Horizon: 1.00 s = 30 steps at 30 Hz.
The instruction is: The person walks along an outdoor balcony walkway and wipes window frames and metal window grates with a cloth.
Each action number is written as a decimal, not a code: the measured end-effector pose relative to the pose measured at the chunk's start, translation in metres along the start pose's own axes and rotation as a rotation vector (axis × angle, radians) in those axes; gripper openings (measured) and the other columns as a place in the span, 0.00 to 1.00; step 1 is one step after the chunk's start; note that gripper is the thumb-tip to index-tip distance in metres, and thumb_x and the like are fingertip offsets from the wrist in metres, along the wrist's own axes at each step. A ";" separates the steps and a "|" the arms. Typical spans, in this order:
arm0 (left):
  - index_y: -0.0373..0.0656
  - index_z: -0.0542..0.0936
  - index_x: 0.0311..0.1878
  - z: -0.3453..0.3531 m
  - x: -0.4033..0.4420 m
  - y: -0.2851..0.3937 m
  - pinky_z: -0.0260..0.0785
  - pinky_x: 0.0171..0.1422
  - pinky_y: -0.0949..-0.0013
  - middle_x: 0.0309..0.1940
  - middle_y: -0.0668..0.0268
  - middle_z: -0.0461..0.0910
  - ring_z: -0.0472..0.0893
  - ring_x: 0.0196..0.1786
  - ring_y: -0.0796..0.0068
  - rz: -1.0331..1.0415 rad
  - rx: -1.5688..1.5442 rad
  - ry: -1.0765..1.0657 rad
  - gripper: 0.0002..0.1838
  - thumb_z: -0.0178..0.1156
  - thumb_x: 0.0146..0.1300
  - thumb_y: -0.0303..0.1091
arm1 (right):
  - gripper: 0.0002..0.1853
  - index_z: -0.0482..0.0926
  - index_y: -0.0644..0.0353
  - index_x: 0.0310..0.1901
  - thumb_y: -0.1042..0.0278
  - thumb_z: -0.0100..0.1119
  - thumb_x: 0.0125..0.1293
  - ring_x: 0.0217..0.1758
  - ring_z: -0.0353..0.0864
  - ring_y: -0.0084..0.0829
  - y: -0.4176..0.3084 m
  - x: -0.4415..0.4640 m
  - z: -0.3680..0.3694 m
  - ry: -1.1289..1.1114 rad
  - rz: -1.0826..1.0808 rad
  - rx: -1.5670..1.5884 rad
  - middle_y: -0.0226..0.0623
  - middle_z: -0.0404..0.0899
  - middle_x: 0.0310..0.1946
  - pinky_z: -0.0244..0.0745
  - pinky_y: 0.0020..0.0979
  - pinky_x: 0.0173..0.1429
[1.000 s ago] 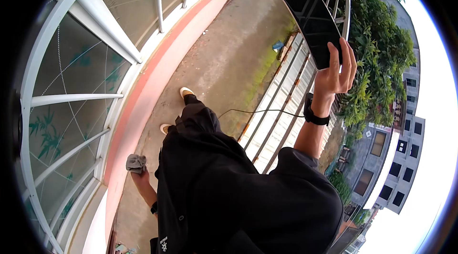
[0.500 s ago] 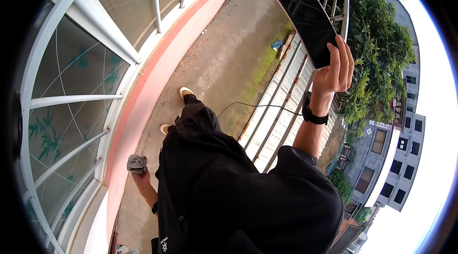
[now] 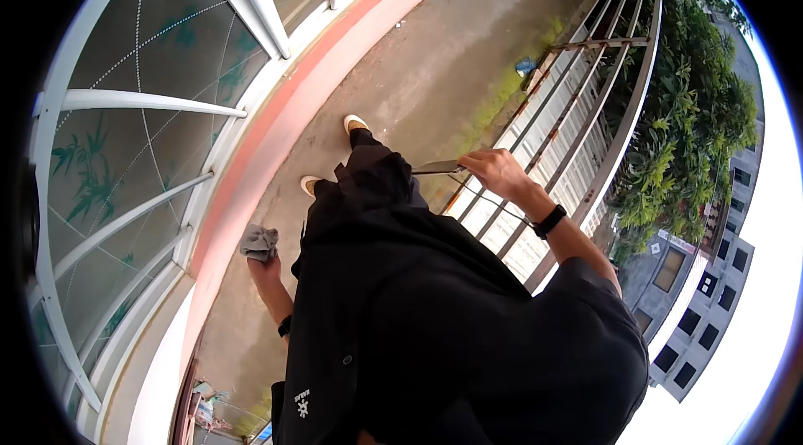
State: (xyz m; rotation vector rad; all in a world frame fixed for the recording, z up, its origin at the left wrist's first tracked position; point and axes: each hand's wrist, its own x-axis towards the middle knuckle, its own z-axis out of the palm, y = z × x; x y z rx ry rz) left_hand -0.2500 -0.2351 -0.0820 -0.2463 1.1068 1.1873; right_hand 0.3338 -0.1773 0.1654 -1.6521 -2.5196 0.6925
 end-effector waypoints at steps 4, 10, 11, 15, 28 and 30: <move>0.37 0.80 0.48 0.010 -0.022 -0.010 0.80 0.58 0.55 0.44 0.57 0.84 0.85 0.47 0.57 0.043 -0.026 0.010 0.08 0.55 0.71 0.28 | 0.15 0.82 0.63 0.50 0.79 0.68 0.61 0.42 0.88 0.47 -0.015 0.004 0.032 0.077 0.003 0.133 0.44 0.87 0.41 0.85 0.41 0.46; 0.38 0.80 0.49 0.002 -0.035 -0.011 0.79 0.58 0.54 0.45 0.58 0.83 0.85 0.47 0.56 0.052 -0.024 0.035 0.10 0.52 0.74 0.31 | 0.17 0.82 0.64 0.53 0.81 0.67 0.62 0.40 0.88 0.49 -0.036 0.001 0.049 0.088 0.018 0.323 0.48 0.87 0.41 0.84 0.41 0.42; 0.38 0.80 0.49 -0.001 -0.034 -0.010 0.79 0.58 0.54 0.45 0.58 0.83 0.85 0.47 0.56 0.064 -0.025 0.039 0.10 0.52 0.74 0.31 | 0.17 0.82 0.64 0.54 0.81 0.67 0.62 0.40 0.88 0.50 -0.040 0.003 0.055 0.082 0.020 0.343 0.48 0.87 0.41 0.84 0.41 0.41; 0.43 0.80 0.47 -0.007 -0.034 -0.002 0.76 0.62 0.56 0.42 0.61 0.84 0.85 0.47 0.58 0.067 0.015 -0.160 0.09 0.53 0.74 0.34 | 0.19 0.81 0.62 0.57 0.81 0.65 0.64 0.48 0.87 0.52 -0.063 0.034 0.088 -0.002 -0.004 0.481 0.50 0.87 0.48 0.85 0.41 0.50; 0.37 0.75 0.60 0.052 -0.017 0.004 0.76 0.58 0.58 0.47 0.61 0.81 0.84 0.48 0.61 0.101 0.206 -0.327 0.16 0.46 0.79 0.36 | 0.20 0.81 0.61 0.60 0.68 0.59 0.68 0.57 0.85 0.44 -0.038 0.104 0.105 -0.214 0.084 0.472 0.50 0.84 0.56 0.80 0.39 0.61; 0.37 0.74 0.61 0.080 -0.011 0.003 0.76 0.58 0.60 0.49 0.61 0.81 0.84 0.49 0.63 0.101 0.169 -0.312 0.17 0.46 0.79 0.37 | 0.19 0.81 0.61 0.60 0.67 0.60 0.69 0.57 0.85 0.43 -0.039 0.131 0.100 -0.235 0.087 0.543 0.49 0.84 0.55 0.80 0.38 0.61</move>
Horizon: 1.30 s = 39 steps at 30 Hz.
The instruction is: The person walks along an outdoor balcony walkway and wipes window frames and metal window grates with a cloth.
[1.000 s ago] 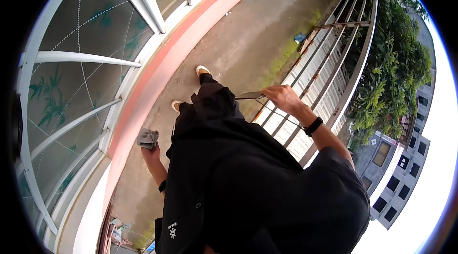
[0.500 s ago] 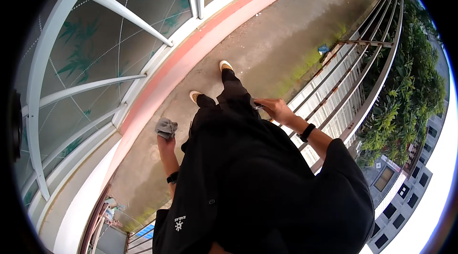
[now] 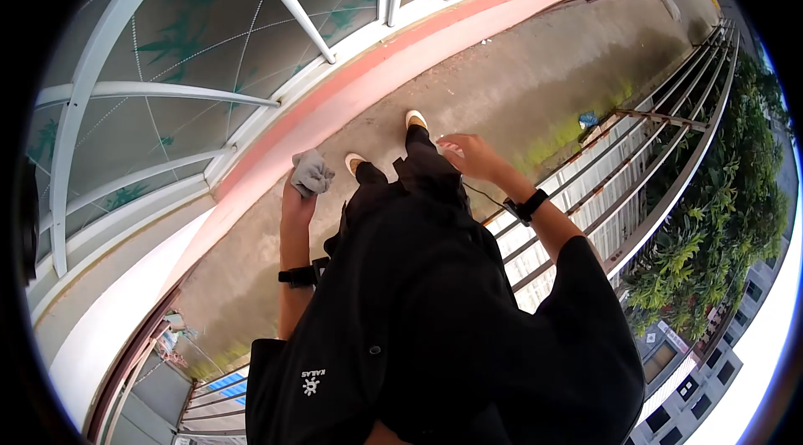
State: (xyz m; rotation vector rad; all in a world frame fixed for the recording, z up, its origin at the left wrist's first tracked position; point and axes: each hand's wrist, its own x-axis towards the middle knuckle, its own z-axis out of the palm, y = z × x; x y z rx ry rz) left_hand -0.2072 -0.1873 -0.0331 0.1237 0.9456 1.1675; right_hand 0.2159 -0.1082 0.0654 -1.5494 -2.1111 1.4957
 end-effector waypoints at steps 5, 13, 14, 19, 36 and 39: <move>0.36 0.73 0.62 0.106 0.024 0.012 0.76 0.60 0.63 0.53 0.62 0.81 0.82 0.54 0.72 0.010 -0.059 0.010 0.17 0.49 0.79 0.37 | 0.22 0.77 0.62 0.65 0.61 0.60 0.74 0.60 0.84 0.38 -0.056 0.057 -0.005 -0.154 -0.064 0.211 0.46 0.84 0.57 0.79 0.36 0.62; 0.36 0.74 0.63 0.206 0.053 -0.009 0.71 0.61 0.68 0.54 0.63 0.80 0.79 0.57 0.73 0.311 0.407 0.115 0.18 0.58 0.73 0.31 | 0.26 0.69 0.60 0.71 0.63 0.62 0.75 0.58 0.78 0.27 -0.083 0.130 0.012 -0.032 -0.144 0.694 0.39 0.79 0.57 0.75 0.31 0.61; 0.37 0.74 0.63 0.206 0.051 -0.005 0.71 0.60 0.69 0.54 0.63 0.80 0.78 0.57 0.74 0.301 0.479 0.148 0.18 0.58 0.73 0.31 | 0.22 0.74 0.62 0.66 0.64 0.63 0.74 0.52 0.80 0.25 -0.080 0.138 0.014 0.005 -0.089 0.688 0.36 0.82 0.50 0.77 0.29 0.55; 0.37 0.75 0.62 0.204 0.040 0.009 0.72 0.58 0.69 0.53 0.63 0.80 0.79 0.54 0.74 0.323 0.437 0.362 0.17 0.59 0.73 0.31 | 0.18 0.80 0.63 0.60 0.66 0.63 0.73 0.47 0.81 0.23 -0.088 0.157 0.015 -0.062 -0.154 0.548 0.33 0.84 0.45 0.77 0.27 0.51; 0.39 0.80 0.45 0.102 0.021 0.077 0.62 0.36 0.73 0.30 0.71 0.76 0.70 0.32 0.82 0.418 0.533 0.338 0.13 0.66 0.71 0.40 | 0.31 0.70 0.69 0.67 0.56 0.65 0.71 0.53 0.81 0.32 -0.152 0.190 0.087 -0.230 -0.269 0.231 0.42 0.79 0.57 0.76 0.31 0.59; 0.38 0.80 0.51 0.071 0.029 0.083 0.69 0.44 0.72 0.40 0.67 0.81 0.76 0.40 0.80 0.354 0.282 0.209 0.15 0.67 0.70 0.39 | 0.27 0.75 0.67 0.64 0.57 0.63 0.71 0.56 0.81 0.32 -0.160 0.185 0.094 -0.277 -0.032 0.675 0.40 0.82 0.54 0.76 0.34 0.59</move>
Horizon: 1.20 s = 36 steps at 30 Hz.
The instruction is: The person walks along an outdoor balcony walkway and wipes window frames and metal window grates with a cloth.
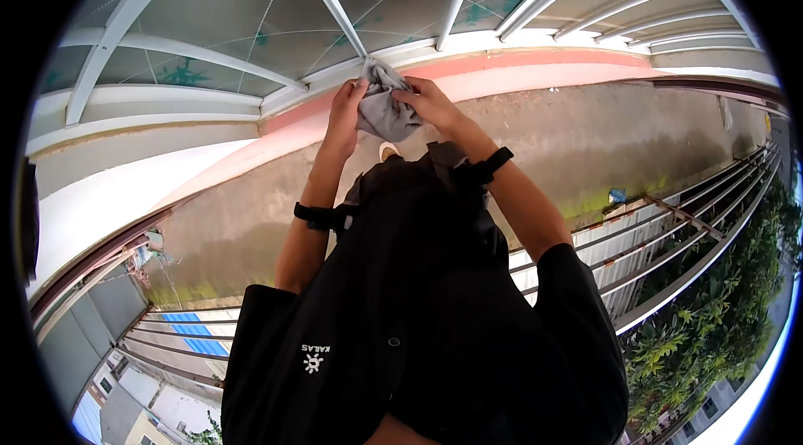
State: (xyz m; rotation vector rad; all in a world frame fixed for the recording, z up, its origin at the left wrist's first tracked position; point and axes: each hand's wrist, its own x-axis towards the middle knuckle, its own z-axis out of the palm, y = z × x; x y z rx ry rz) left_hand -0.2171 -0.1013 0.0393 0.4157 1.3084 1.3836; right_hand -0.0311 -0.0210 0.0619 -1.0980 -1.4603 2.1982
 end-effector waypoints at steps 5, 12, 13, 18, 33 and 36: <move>0.34 0.74 0.64 -0.015 -0.028 0.035 0.73 0.60 0.68 0.55 0.60 0.81 0.81 0.56 0.72 -0.097 0.046 -0.271 0.26 0.69 0.67 0.34 | 0.21 0.74 0.69 0.66 0.72 0.47 0.74 0.60 0.81 0.33 -0.011 -0.014 0.024 0.198 0.150 0.344 0.42 0.81 0.58 0.76 0.33 0.64; 0.32 0.69 0.69 -0.045 -0.022 0.025 0.75 0.65 0.63 0.60 0.55 0.78 0.81 0.60 0.64 -0.302 0.079 -0.338 0.30 0.66 0.64 0.26 | 0.23 0.72 0.68 0.67 0.74 0.44 0.72 0.62 0.81 0.37 0.015 -0.018 0.020 0.100 0.143 0.523 0.46 0.78 0.64 0.75 0.40 0.70; 0.32 0.69 0.69 -0.048 -0.020 0.024 0.75 0.65 0.63 0.60 0.55 0.78 0.81 0.60 0.64 -0.303 0.077 -0.338 0.30 0.66 0.64 0.26 | 0.25 0.70 0.68 0.69 0.72 0.43 0.72 0.65 0.79 0.38 0.016 -0.020 0.017 0.046 0.175 0.614 0.46 0.77 0.65 0.74 0.40 0.72; 0.39 0.72 0.66 -0.050 -0.011 0.016 0.73 0.68 0.58 0.59 0.60 0.78 0.79 0.62 0.62 -0.415 -0.382 -0.356 0.24 0.62 0.70 0.35 | 0.28 0.68 0.69 0.69 0.61 0.57 0.74 0.66 0.79 0.37 -0.009 -0.037 0.025 0.035 0.175 0.549 0.43 0.77 0.65 0.74 0.40 0.71; 0.41 0.60 0.75 -0.052 -0.012 -0.003 0.79 0.60 0.54 0.63 0.52 0.74 0.81 0.61 0.58 -0.359 -0.274 -0.292 0.32 0.61 0.72 0.30 | 0.22 0.74 0.69 0.63 0.66 0.63 0.74 0.52 0.84 0.27 0.009 -0.022 0.026 0.333 -0.008 0.354 0.39 0.83 0.51 0.82 0.31 0.56; 0.45 0.60 0.76 -0.037 -0.022 0.007 0.79 0.59 0.53 0.63 0.50 0.73 0.80 0.60 0.56 -0.326 -0.200 -0.211 0.37 0.67 0.67 0.30 | 0.21 0.74 0.70 0.63 0.66 0.62 0.74 0.50 0.84 0.26 0.008 -0.022 0.030 0.417 -0.050 0.301 0.39 0.83 0.50 0.81 0.30 0.54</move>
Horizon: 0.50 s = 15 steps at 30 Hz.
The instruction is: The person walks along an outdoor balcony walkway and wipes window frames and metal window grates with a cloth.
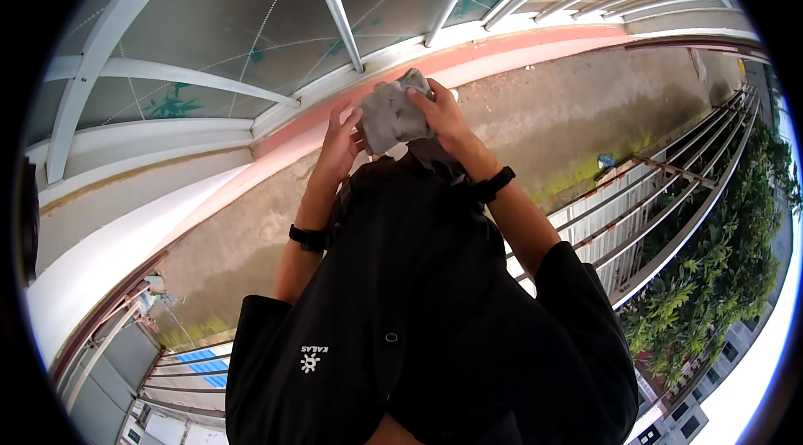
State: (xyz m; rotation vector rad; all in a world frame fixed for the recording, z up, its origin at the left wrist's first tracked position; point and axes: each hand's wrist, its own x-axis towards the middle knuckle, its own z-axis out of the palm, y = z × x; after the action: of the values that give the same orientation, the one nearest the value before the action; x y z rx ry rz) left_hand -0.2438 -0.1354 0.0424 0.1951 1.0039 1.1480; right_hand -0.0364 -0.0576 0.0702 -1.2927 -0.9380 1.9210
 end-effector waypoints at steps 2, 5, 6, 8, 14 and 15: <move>0.47 0.61 0.76 0.012 -0.008 -0.001 0.79 0.58 0.51 0.63 0.51 0.73 0.81 0.59 0.56 0.058 0.106 0.100 0.37 0.69 0.67 0.32 | 0.21 0.74 0.70 0.63 0.66 0.62 0.74 0.49 0.83 0.26 0.000 -0.001 -0.001 0.032 -0.060 -0.009 0.39 0.83 0.50 0.81 0.29 0.54; 0.47 0.72 0.68 0.013 -0.014 -0.004 0.76 0.61 0.51 0.62 0.54 0.73 0.78 0.62 0.54 0.480 0.795 0.075 0.32 0.74 0.61 0.36 | 0.24 0.70 0.69 0.66 0.66 0.62 0.75 0.53 0.83 0.28 0.001 -0.003 -0.001 0.042 -0.019 -0.008 0.40 0.81 0.54 0.81 0.30 0.56; 0.45 0.76 0.65 0.010 -0.014 -0.005 0.76 0.59 0.56 0.60 0.55 0.75 0.78 0.63 0.55 0.589 0.980 0.020 0.31 0.76 0.59 0.34 | 0.26 0.69 0.66 0.68 0.67 0.62 0.74 0.54 0.83 0.28 0.002 -0.006 0.000 0.078 -0.034 -0.076 0.40 0.81 0.55 0.81 0.30 0.57; 0.43 0.79 0.61 0.000 -0.009 -0.009 0.77 0.58 0.60 0.58 0.56 0.77 0.77 0.63 0.55 0.697 1.170 -0.040 0.29 0.77 0.57 0.33 | 0.27 0.67 0.63 0.70 0.68 0.63 0.73 0.54 0.82 0.28 -0.005 -0.013 0.005 0.115 -0.049 -0.138 0.40 0.80 0.55 0.80 0.29 0.57; 0.38 0.82 0.48 0.011 -0.019 0.002 0.75 0.49 0.60 0.43 0.54 0.82 0.81 0.51 0.50 0.856 1.517 -0.034 0.18 0.75 0.55 0.30 | 0.24 0.80 0.56 0.62 0.63 0.71 0.65 0.58 0.80 0.35 -0.005 -0.019 -0.006 -0.198 -0.114 -0.555 0.46 0.81 0.50 0.77 0.33 0.61; 0.38 0.80 0.47 0.016 -0.019 0.006 0.74 0.50 0.57 0.42 0.53 0.82 0.82 0.49 0.49 0.795 1.415 -0.106 0.18 0.73 0.53 0.28 | 0.24 0.83 0.56 0.58 0.59 0.74 0.62 0.61 0.78 0.39 -0.002 -0.020 -0.006 -0.218 -0.171 -0.716 0.46 0.81 0.52 0.75 0.36 0.63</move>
State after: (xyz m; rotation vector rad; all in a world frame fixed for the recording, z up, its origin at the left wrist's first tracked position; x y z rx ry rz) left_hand -0.2369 -0.1428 0.0661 1.8831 1.5447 0.8620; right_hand -0.0241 -0.0715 0.0800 -1.3202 -1.9008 1.6655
